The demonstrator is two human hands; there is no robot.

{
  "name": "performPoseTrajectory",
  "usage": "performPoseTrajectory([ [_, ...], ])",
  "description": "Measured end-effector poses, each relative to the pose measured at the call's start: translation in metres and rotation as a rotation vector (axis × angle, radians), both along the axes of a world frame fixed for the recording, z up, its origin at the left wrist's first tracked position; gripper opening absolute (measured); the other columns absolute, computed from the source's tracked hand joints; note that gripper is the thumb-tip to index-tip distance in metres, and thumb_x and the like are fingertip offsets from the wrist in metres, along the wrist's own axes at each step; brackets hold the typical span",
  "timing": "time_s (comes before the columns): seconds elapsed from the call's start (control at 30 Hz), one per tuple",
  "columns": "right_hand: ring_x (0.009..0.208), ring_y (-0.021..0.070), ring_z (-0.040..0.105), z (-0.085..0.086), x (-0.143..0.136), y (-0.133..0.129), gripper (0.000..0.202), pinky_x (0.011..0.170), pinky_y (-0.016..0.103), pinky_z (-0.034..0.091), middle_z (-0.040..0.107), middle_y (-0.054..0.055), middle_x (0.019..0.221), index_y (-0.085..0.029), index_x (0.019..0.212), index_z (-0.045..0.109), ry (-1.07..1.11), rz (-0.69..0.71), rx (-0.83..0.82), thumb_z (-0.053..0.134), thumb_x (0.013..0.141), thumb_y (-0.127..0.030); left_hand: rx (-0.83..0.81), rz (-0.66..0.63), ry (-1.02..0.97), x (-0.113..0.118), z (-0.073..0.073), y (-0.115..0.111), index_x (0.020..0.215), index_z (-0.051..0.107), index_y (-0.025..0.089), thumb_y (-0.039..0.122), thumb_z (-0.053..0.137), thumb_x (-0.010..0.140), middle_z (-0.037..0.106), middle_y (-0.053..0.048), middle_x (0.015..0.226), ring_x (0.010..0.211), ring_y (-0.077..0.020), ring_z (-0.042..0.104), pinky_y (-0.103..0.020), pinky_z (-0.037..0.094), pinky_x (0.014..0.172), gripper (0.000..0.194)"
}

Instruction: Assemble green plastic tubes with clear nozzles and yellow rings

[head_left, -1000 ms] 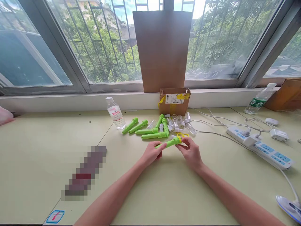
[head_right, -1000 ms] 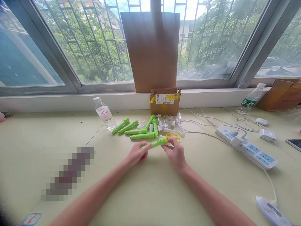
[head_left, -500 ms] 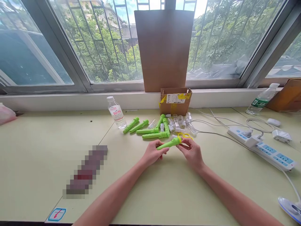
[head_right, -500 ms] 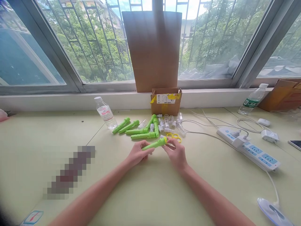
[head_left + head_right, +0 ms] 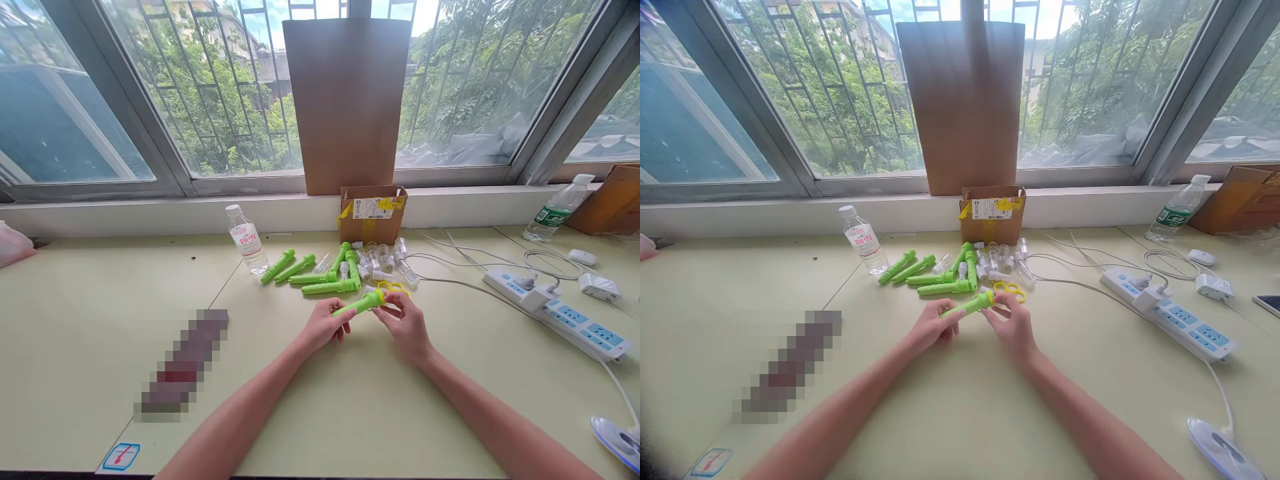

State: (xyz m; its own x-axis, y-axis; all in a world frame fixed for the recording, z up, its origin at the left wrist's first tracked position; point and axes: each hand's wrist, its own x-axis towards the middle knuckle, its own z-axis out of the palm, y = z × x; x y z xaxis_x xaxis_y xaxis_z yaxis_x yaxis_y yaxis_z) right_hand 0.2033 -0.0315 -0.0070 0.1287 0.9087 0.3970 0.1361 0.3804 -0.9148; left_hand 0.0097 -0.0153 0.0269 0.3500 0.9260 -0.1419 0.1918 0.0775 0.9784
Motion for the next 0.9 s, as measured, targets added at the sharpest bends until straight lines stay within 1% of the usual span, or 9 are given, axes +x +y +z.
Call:
performPoseTrajectory([
  [0.1, 0.109, 0.0256, 0.060, 0.0007, -0.0010, -0.0007, 0.025, 0.088, 0.045, 0.056, 0.065, 0.004, 0.102, -0.022, 0.085, 0.052, -0.008, 0.006, 0.008, 0.071, 0.073, -0.034, -0.011, -0.014, 0.008, -0.0003, 0.0010, 0.0008, 0.074, 0.050, 0.016, 0.051, 0.064, 0.072, 0.061, 0.000, 0.053, 0.036, -0.0103, 0.052, -0.018, 0.033, 0.034, 0.037],
  [0.17, 0.107, 0.0256, 0.061, 0.0006, -0.0011, -0.0012, 0.025, 0.088, 0.046, 0.057, 0.065, 0.005, 0.103, -0.022, 0.084, 0.053, -0.006, 0.001, 0.011, 0.071, 0.073, -0.035, -0.012, -0.028, 0.004, -0.0010, 0.0007, 0.0016, 0.075, 0.051, 0.016, 0.051, 0.064, 0.073, 0.062, 0.000, 0.054, 0.036, -0.0105, 0.053, -0.018, 0.033, 0.035, 0.038],
  [0.3, 0.104, 0.0267, 0.063, -0.0011, 0.0000, -0.0012, 0.025, 0.087, 0.047, 0.057, 0.067, 0.005, 0.099, -0.021, 0.083, 0.055, -0.002, -0.016, 0.014, 0.071, 0.072, -0.037, 0.005, -0.052, -0.007, -0.0023, -0.0017, 0.0032, 0.078, 0.054, 0.015, 0.053, 0.060, 0.075, 0.063, -0.002, 0.059, 0.041, -0.0111, 0.056, -0.018, 0.034, 0.036, 0.039],
  [0.4, 0.105, 0.0274, 0.063, -0.0026, 0.0011, -0.0002, 0.025, 0.086, 0.048, 0.057, 0.068, 0.005, 0.094, -0.021, 0.081, 0.056, 0.000, -0.019, 0.011, 0.072, 0.072, -0.039, 0.018, -0.053, -0.001, -0.0024, -0.0033, 0.0036, 0.075, 0.055, 0.014, 0.055, 0.058, 0.076, 0.063, -0.003, 0.061, 0.045, -0.0115, 0.057, -0.018, 0.036, 0.037, 0.040],
  [0.53, 0.106, 0.0272, 0.062, -0.0025, 0.0013, 0.0008, 0.028, 0.087, 0.047, 0.057, 0.066, 0.005, 0.093, -0.021, 0.084, 0.055, -0.032, -0.009, 0.022, 0.072, 0.071, -0.040, 0.012, -0.070, 0.000, -0.0021, -0.0039, 0.0033, 0.073, 0.053, 0.015, 0.057, 0.055, 0.077, 0.061, -0.002, 0.056, 0.041, -0.0101, 0.054, -0.018, 0.034, 0.037, 0.043],
  [0.63, 0.108, 0.0278, 0.060, -0.0018, 0.0002, 0.0010, 0.034, 0.088, 0.049, 0.056, 0.064, 0.006, 0.100, -0.022, 0.089, 0.053, -0.059, -0.003, 0.050, 0.073, 0.070, -0.041, 0.000, -0.098, -0.002, -0.0026, -0.0045, 0.0036, 0.072, 0.051, 0.015, 0.060, 0.051, 0.078, 0.062, -0.002, 0.055, 0.038, -0.0098, 0.052, -0.019, 0.032, 0.036, 0.045],
  [0.73, 0.107, 0.0272, 0.061, -0.0012, -0.0007, 0.0006, 0.030, 0.089, 0.050, 0.055, 0.065, 0.006, 0.103, -0.023, 0.088, 0.052, -0.067, -0.015, 0.062, 0.070, 0.072, -0.041, -0.002, -0.121, -0.003, -0.0035, -0.0045, 0.0042, 0.071, 0.051, 0.015, 0.061, 0.049, 0.079, 0.061, -0.003, 0.054, 0.038, -0.0097, 0.051, -0.018, 0.032, 0.036, 0.047],
  [0.8, 0.104, 0.0267, 0.063, -0.0005, -0.0009, -0.0004, 0.027, 0.087, 0.048, 0.057, 0.066, 0.005, 0.104, -0.023, 0.087, 0.053, -0.076, -0.031, 0.061, 0.069, 0.074, -0.040, 0.000, -0.128, 0.013, -0.0040, -0.0029, 0.0039, 0.071, 0.051, 0.015, 0.061, 0.048, 0.079, 0.060, -0.001, 0.053, 0.035, -0.0081, 0.048, -0.018, 0.030, 0.035, 0.046],
  [0.9, 0.093, 0.0253, 0.068, 0.0012, -0.0006, -0.0026, 0.025, 0.081, 0.048, 0.059, 0.065, 0.007, 0.110, -0.022, 0.085, 0.054, -0.095, -0.046, 0.061, 0.069, 0.074, -0.038, 0.032, -0.103, 0.069, -0.0037, 0.0024, 0.0011, 0.075, 0.053, 0.016, 0.058, 0.052, 0.078, 0.057, 0.002, 0.050, 0.031, -0.0053, 0.039, -0.017, 0.025, 0.033, 0.043],
])
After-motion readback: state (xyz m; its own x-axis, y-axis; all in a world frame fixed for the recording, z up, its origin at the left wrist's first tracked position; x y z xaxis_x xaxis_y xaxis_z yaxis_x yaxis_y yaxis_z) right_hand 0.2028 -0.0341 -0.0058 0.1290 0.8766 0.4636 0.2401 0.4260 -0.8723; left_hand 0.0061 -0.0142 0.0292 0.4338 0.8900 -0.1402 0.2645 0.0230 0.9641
